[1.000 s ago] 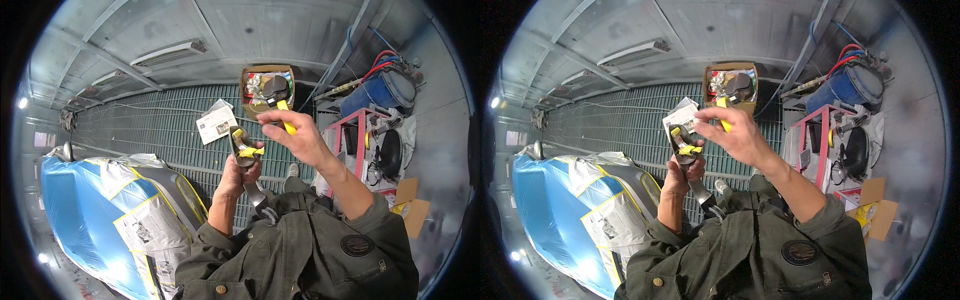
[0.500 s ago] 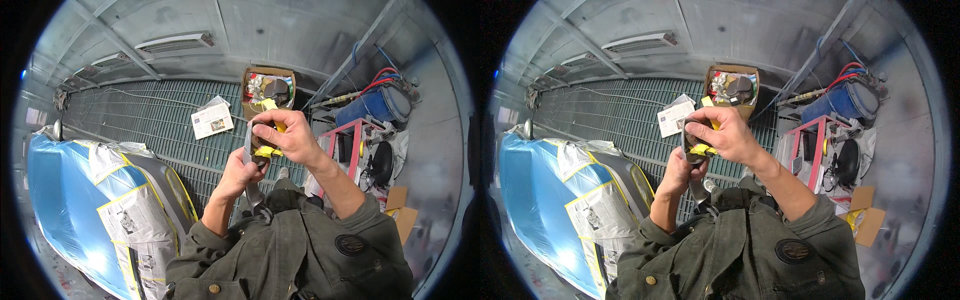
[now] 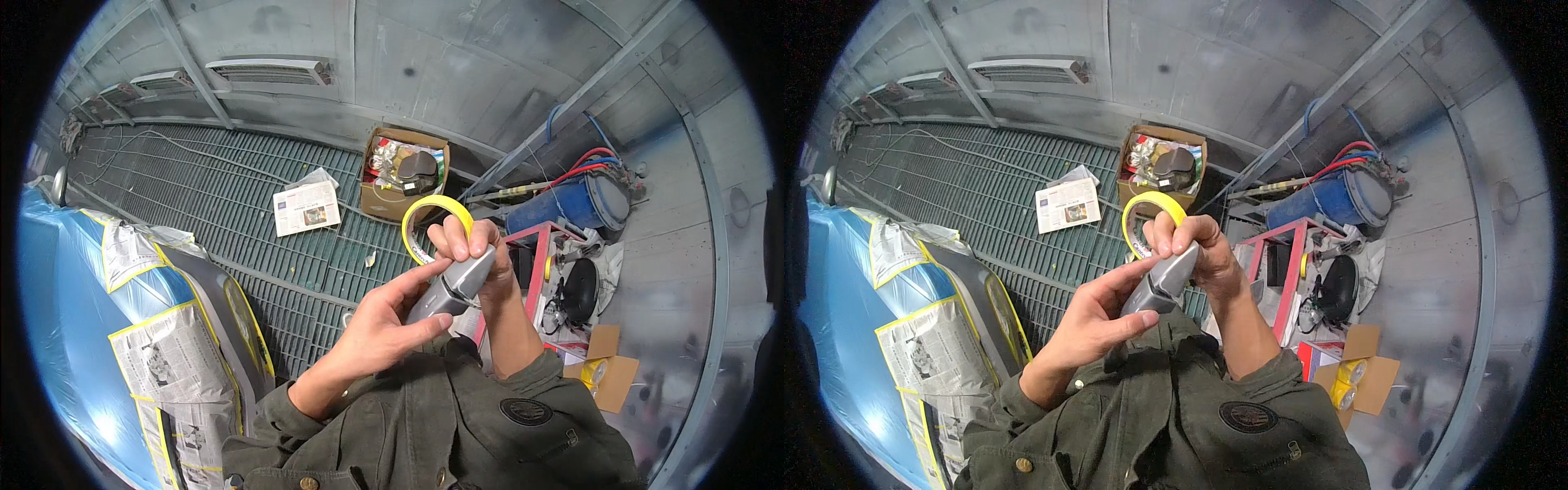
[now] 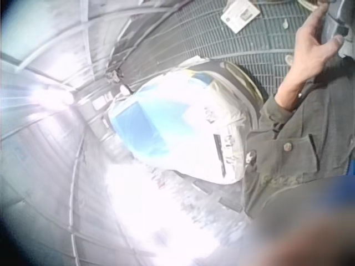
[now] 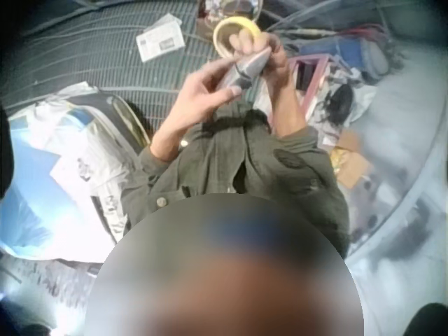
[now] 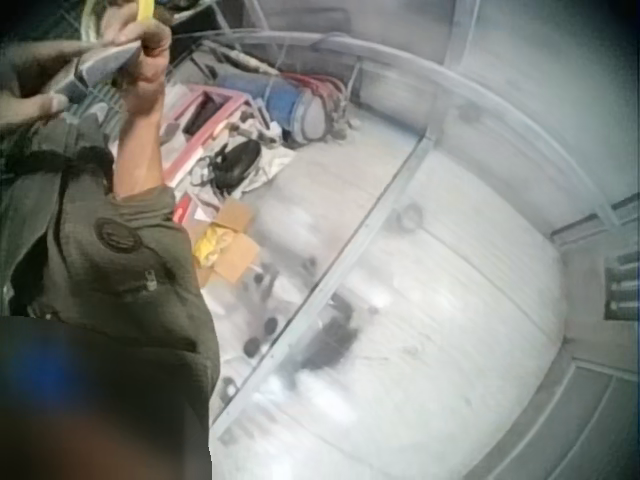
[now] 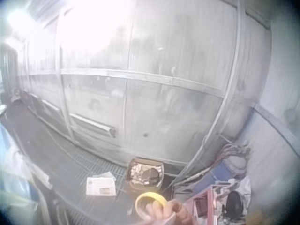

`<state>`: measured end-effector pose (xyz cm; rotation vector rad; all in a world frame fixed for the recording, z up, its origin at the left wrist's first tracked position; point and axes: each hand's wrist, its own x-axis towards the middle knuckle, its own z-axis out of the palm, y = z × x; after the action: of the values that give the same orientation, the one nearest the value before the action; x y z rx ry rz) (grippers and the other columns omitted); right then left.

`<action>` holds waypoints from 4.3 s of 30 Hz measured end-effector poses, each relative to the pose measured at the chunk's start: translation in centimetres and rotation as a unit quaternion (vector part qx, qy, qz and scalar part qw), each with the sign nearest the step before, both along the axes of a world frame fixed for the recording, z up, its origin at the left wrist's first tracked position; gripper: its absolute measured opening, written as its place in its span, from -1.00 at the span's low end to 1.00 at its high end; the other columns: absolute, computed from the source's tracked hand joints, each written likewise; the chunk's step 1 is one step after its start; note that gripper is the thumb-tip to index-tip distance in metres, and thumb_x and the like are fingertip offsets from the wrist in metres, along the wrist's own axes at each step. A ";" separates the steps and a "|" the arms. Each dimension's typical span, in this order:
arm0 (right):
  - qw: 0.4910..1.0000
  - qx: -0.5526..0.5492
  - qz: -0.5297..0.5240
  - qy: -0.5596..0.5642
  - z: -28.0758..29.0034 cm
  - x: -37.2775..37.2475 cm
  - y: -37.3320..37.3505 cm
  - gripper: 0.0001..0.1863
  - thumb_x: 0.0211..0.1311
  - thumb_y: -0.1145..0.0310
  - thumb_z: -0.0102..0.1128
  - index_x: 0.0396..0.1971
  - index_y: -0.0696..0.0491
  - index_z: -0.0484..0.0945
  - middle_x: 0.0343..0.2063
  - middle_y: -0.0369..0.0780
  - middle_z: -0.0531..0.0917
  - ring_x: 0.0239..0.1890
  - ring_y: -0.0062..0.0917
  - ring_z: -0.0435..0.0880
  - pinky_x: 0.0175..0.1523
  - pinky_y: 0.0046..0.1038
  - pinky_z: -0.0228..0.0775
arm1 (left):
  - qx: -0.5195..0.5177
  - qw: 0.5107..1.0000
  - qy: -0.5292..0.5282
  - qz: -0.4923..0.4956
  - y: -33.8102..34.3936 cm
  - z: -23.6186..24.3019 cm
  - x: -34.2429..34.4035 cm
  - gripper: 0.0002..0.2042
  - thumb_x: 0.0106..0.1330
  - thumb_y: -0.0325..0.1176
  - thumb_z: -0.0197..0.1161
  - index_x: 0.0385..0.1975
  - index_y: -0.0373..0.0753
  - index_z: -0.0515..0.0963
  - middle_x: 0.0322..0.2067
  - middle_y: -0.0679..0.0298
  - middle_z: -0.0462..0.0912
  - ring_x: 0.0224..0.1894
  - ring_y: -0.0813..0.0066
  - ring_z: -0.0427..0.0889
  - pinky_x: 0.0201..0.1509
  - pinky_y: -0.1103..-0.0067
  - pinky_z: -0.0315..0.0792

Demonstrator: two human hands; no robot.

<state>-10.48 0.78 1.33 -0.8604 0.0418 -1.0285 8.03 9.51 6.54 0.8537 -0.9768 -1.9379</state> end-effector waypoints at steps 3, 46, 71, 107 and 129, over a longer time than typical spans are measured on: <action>0.999 -0.017 0.024 -0.034 0.1 0.2 -0.1 -0.88 0.20 0.20 0.42 -0.37 -0.12 0.72 -0.40 -0.37 0.56 -0.34 -0.63 0.29 -0.27 -0.64 0.17 | -0.030 1.000 0.003 -0.001 0.1 -0.1 0.0 -0.40 0.29 -0.50 0.35 0.35 -0.30 0.33 -0.03 0.31 0.56 -0.02 0.66 0.51 0.07 0.63 0.42; 0.770 -0.233 -0.234 0.546 -1.1 -2.2 3.9 -0.16 0.25 0.56 0.18 0.46 0.16 -0.07 -0.20 0.14 0.67 -0.21 0.01 0.70 -0.11 -0.10 0.52 | -0.103 0.950 -0.204 0.215 -5.1 -7.5 -3.4 -0.61 0.13 -0.58 0.46 -0.06 -0.34 0.48 -0.24 0.31 0.66 -0.22 0.64 0.61 -0.11 0.63 0.54; 0.784 -0.192 -0.240 0.540 -0.4 -2.1 2.2 -0.34 0.26 0.54 0.20 0.34 0.08 0.19 -0.43 -0.02 0.70 -0.34 -0.07 0.73 -0.21 -0.30 0.52 | -0.101 0.963 -0.169 0.181 -6.7 -7.2 -1.9 -0.36 0.06 -0.61 0.47 0.19 -0.36 0.36 -0.17 0.26 0.64 -0.20 0.57 0.64 -0.08 0.62 0.56; 0.833 0.005 -0.303 0.463 -3.5 -2.7 3.1 -0.81 0.25 0.39 0.38 -0.29 0.22 0.68 -0.47 -0.27 0.58 -0.45 -0.66 0.49 -0.35 -0.54 0.31 | -0.094 0.958 -0.133 0.236 -5.4 -7.1 -3.0 -0.40 0.12 -0.66 0.42 0.15 -0.27 0.29 -0.12 0.24 0.60 -0.14 0.58 0.61 -0.07 0.62 0.55; 0.801 -0.173 -0.327 0.471 2.8 -3.0 0.0 -0.86 0.10 0.37 0.44 -0.38 0.08 0.69 -0.45 -0.25 0.51 -0.38 -0.50 0.50 -0.29 -0.46 0.30 | -0.127 0.969 -0.093 0.193 -4.6 -5.8 -3.5 -0.16 0.10 -0.53 0.45 0.39 -0.27 0.10 0.18 0.17 0.37 0.22 0.38 0.43 0.31 0.44 0.36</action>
<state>-13.46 0.80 4.17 -1.7072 1.0958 -1.1503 4.55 4.90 0.70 1.0031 -1.0506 -1.3903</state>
